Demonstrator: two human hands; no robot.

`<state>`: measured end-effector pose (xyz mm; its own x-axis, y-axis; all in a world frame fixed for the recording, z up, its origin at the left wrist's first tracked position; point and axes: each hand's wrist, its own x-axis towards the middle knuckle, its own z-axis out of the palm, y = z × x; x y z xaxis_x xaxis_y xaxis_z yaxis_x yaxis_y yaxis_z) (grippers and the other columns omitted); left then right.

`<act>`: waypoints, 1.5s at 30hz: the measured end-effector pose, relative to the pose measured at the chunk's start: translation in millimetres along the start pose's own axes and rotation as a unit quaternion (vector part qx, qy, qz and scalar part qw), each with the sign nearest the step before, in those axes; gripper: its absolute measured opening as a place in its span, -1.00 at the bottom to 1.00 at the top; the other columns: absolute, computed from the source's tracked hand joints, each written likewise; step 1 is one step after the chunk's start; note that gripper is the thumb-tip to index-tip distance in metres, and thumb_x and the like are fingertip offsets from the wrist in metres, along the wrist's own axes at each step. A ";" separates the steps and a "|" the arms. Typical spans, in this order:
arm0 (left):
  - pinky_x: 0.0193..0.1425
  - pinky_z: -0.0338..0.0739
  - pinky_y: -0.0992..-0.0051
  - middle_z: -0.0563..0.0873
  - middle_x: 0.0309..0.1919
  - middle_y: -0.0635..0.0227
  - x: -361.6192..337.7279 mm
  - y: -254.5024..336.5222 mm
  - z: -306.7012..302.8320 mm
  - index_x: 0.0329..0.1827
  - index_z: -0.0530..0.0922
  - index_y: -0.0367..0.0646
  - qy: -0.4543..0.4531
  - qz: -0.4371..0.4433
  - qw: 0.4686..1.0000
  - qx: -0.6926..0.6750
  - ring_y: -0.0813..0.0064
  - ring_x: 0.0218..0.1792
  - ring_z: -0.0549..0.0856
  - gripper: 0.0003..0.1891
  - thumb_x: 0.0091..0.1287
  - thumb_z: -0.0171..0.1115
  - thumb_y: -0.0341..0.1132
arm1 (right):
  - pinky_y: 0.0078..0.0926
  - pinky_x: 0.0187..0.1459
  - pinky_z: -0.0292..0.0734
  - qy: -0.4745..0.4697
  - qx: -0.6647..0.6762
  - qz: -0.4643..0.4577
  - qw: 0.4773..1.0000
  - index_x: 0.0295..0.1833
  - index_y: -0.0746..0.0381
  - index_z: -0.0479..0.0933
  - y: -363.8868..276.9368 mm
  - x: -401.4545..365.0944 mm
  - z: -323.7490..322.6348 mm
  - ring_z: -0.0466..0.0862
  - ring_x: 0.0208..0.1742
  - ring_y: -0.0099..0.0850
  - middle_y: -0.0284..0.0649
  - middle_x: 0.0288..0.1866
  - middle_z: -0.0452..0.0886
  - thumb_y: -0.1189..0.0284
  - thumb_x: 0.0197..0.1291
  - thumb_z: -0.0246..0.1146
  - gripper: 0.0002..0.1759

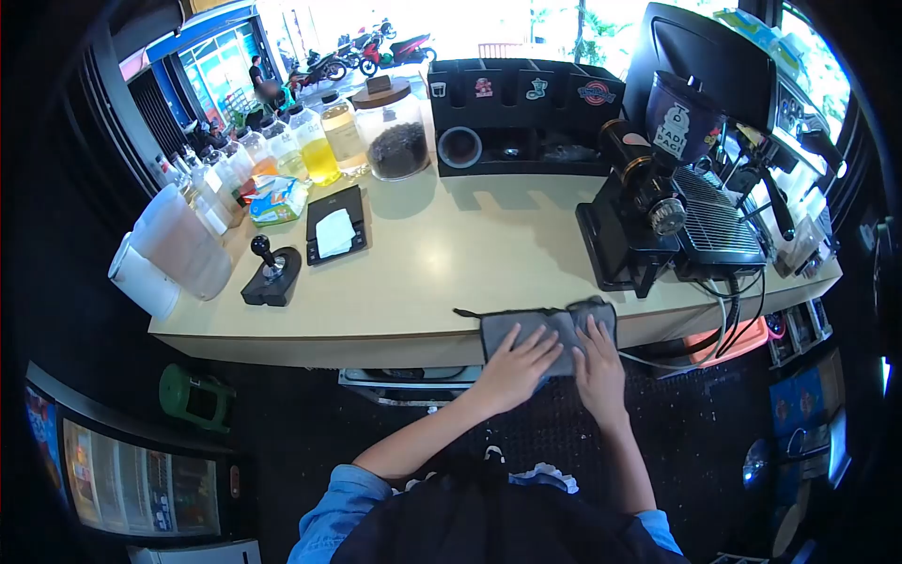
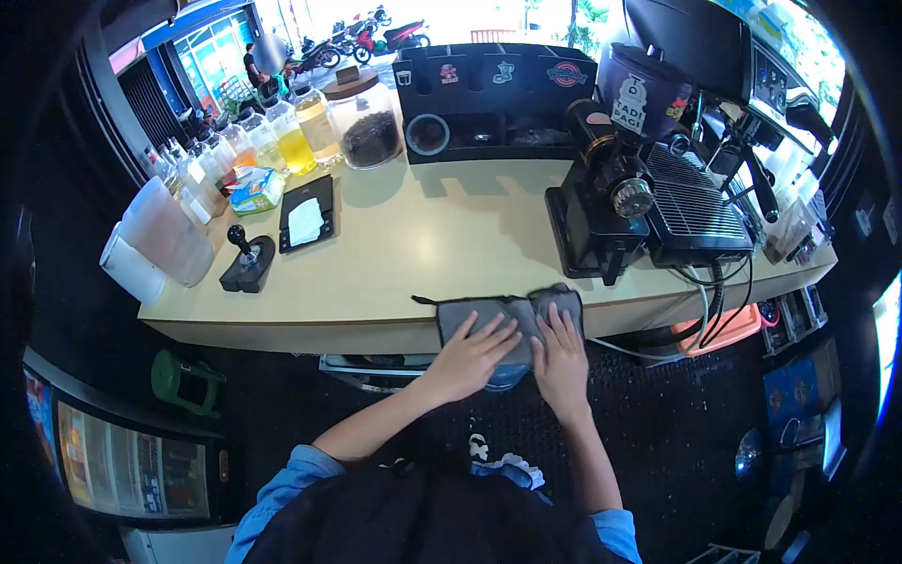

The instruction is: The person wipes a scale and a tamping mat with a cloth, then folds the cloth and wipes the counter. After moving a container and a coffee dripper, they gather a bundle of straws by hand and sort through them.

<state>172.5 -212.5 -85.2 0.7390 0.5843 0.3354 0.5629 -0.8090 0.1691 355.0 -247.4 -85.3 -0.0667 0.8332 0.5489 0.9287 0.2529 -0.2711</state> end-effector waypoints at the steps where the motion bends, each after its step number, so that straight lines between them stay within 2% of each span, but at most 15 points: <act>1: 0.41 0.08 0.13 0.37 0.29 0.27 -2.2 -0.7 -1.8 0.26 0.36 -0.12 0.002 0.000 1.000 0.001 0.30 0.35 0.28 -0.46 0.13 0.11 -0.39 | -0.11 0.04 0.38 -0.057 0.037 0.064 0.996 0.04 0.24 0.47 -4.0 -1.3 -10.0 0.49 0.06 -0.03 0.04 0.04 0.48 0.32 0.23 0.08 -0.68; 3: 0.29 0.31 0.23 0.45 0.23 0.24 -5.8 -3.7 -12.5 0.24 0.37 -0.12 -0.027 -0.015 0.988 -0.152 0.25 0.27 0.40 -0.50 0.17 0.10 -0.39 | -0.11 -0.37 0.47 -0.143 0.025 0.147 0.978 -0.32 0.30 0.48 -17.9 4.8 -27.3 0.57 -0.43 0.00 -0.02 -0.50 0.55 0.30 0.24 0.08 -0.73; 7: 0.05 0.51 0.14 0.53 0.12 0.13 -14.9 -15.9 -53.5 0.22 0.39 -0.12 -0.216 -0.097 0.954 -0.185 0.09 0.01 0.59 -0.55 0.21 0.07 -0.40 | -0.16 -0.50 0.38 -0.095 0.028 0.138 0.985 -0.43 0.35 0.45 -52.6 23.6 -38.5 0.52 -0.57 -0.05 -0.04 -0.65 0.50 0.27 0.23 0.11 -0.66; 11: 0.05 0.53 0.27 0.51 0.13 0.00 -51.0 -53.8 -87.5 0.36 0.17 -0.13 -0.082 -0.086 0.880 -0.460 0.06 -0.03 0.63 -0.35 0.23 0.22 -0.25 | -0.40 -0.60 0.24 -0.053 0.241 0.186 0.951 -0.39 0.39 0.49 -121.4 60.7 -40.5 0.38 -0.70 -0.51 -0.17 -0.76 0.37 0.33 0.22 0.17 -0.70; 13: 0.06 0.52 0.31 0.53 0.08 -0.01 -68.6 -70.4 -113.0 0.39 0.06 -0.13 -0.085 -0.124 0.869 -0.471 0.17 -0.03 0.63 -0.19 0.15 0.34 -0.18 | -0.57 -0.54 0.26 -0.087 0.288 0.196 0.933 -0.27 0.40 0.51 -152.0 72.3 -19.0 0.33 -0.55 -0.68 -0.29 -0.66 0.40 0.38 0.23 0.18 -0.76; 17: 0.03 0.52 0.40 0.58 -0.10 0.11 -107.5 -114.9 -133.5 0.32 0.13 -0.27 0.147 -0.110 0.904 -0.385 0.35 -0.09 0.62 -0.25 0.11 0.36 -0.35 | -0.66 -0.33 0.36 -0.123 0.512 0.096 0.845 -0.12 0.42 0.49 -222.7 99.2 19.5 0.44 -0.39 -0.65 -0.32 -0.40 0.52 0.39 0.28 0.13 -0.74; 19: -0.01 0.52 0.43 0.61 -0.14 0.12 -129.7 -145.7 -152.4 0.24 0.26 -0.31 0.200 -0.198 0.852 -0.442 0.34 -0.13 0.65 -0.43 0.15 0.22 -0.48 | -0.69 -0.26 0.38 -0.147 0.521 0.051 0.839 -0.08 0.42 0.49 -244.4 121.0 32.6 0.46 -0.32 -0.65 -0.33 -0.32 0.54 0.39 0.29 0.12 -0.72; 22: 0.02 0.49 0.36 0.60 -0.14 -0.03 -156.8 -185.9 -178.5 0.16 0.35 -0.30 0.267 -0.181 0.885 -0.335 0.06 -0.07 0.63 -0.54 0.13 0.10 -0.55 | -0.66 -0.21 0.44 -0.212 0.584 0.042 0.783 -0.08 0.39 0.52 -264.8 159.9 68.5 0.56 -0.27 -0.60 -0.26 -0.25 0.61 0.37 0.30 0.09 -0.72; 26: 0.04 0.49 0.29 0.58 -0.02 0.05 -180.1 -229.0 -185.0 0.16 0.38 -0.25 0.281 -0.160 0.940 -0.109 0.07 0.00 0.58 -0.54 0.12 0.09 -0.52 | -0.66 -0.32 0.46 -0.183 0.612 0.091 0.764 -0.14 0.34 0.54 -278.1 194.6 125.2 0.58 -0.37 -0.58 -0.24 -0.28 0.63 0.35 0.28 0.10 -0.74; 28: 0.08 0.49 0.33 0.59 0.01 0.11 -187.9 -241.7 -180.3 0.17 0.41 -0.19 0.090 -0.161 0.983 -0.024 0.12 0.01 0.59 -0.49 0.11 0.25 -0.30 | -0.69 -0.39 0.44 -0.165 0.602 0.128 0.770 -0.16 0.33 0.53 -284.0 203.0 144.9 0.57 -0.42 -0.62 -0.24 -0.32 0.63 0.34 0.25 0.13 -0.75; 31: 0.09 0.49 0.37 0.59 0.03 0.15 -184.0 -252.1 -202.5 0.20 0.41 -0.12 0.028 -0.170 0.976 -0.131 0.20 0.02 0.60 -0.32 -0.01 0.37 -0.08 | -0.66 -0.40 0.43 -0.136 0.516 0.165 0.829 -0.12 0.35 0.52 -273.6 218.5 174.0 0.58 -0.41 -0.58 -0.23 -0.34 0.62 0.33 0.20 0.16 -0.71; 33: 0.09 0.47 0.32 0.59 0.02 0.17 -169.0 -267.5 -207.4 0.16 0.42 -0.20 0.039 -0.273 0.930 -0.241 0.26 0.03 0.59 -0.31 -0.03 0.37 -0.04 | -0.63 -0.38 0.45 -0.106 0.488 0.174 0.849 -0.09 0.38 0.50 -263.3 233.4 196.3 0.58 -0.41 -0.53 -0.21 -0.36 0.61 0.32 0.17 0.18 -0.67; 37: 0.22 0.34 0.33 0.44 0.10 -0.10 -145.3 -334.9 -142.2 0.24 0.24 -0.35 0.319 -0.295 0.872 -0.225 0.10 0.14 0.47 -0.38 0.17 0.25 -0.25 | -0.55 -0.32 0.48 -0.136 0.386 0.206 0.889 -0.02 0.43 0.47 -251.8 252.1 228.5 0.60 -0.39 -0.39 -0.13 -0.40 0.58 0.32 0.12 0.18 -0.58; 41: 0.42 0.03 0.39 0.07 0.35 -0.26 -130.8 -367.1 -133.0 0.38 -0.19 -0.49 0.229 -0.407 0.801 -0.374 0.08 0.40 0.12 -0.12 0.27 0.12 -0.08 | -0.45 -0.41 0.52 -0.287 0.346 0.213 0.867 -0.03 0.43 0.50 -254.1 268.4 230.0 0.60 -0.41 -0.37 -0.09 -0.39 0.58 0.34 0.15 0.04 -0.60; 45: 0.35 0.18 0.38 0.26 0.23 -0.35 -116.2 -371.0 -141.1 0.35 -0.19 -0.57 0.219 -0.425 0.816 -0.326 -0.04 0.28 0.32 -0.11 0.26 0.11 -0.08 | -0.55 -0.55 0.46 -0.299 0.410 0.200 0.838 -0.12 0.40 0.50 -247.0 270.5 248.2 0.50 -0.54 -0.48 -0.26 -0.45 0.49 0.45 0.17 -0.06 -0.69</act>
<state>-174.5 10.7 -56.1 -0.0985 0.9885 0.1145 0.3807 -0.0689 0.9221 17.0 37.6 -66.1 -0.2080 0.9676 -0.1433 0.3736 -0.0569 -0.9259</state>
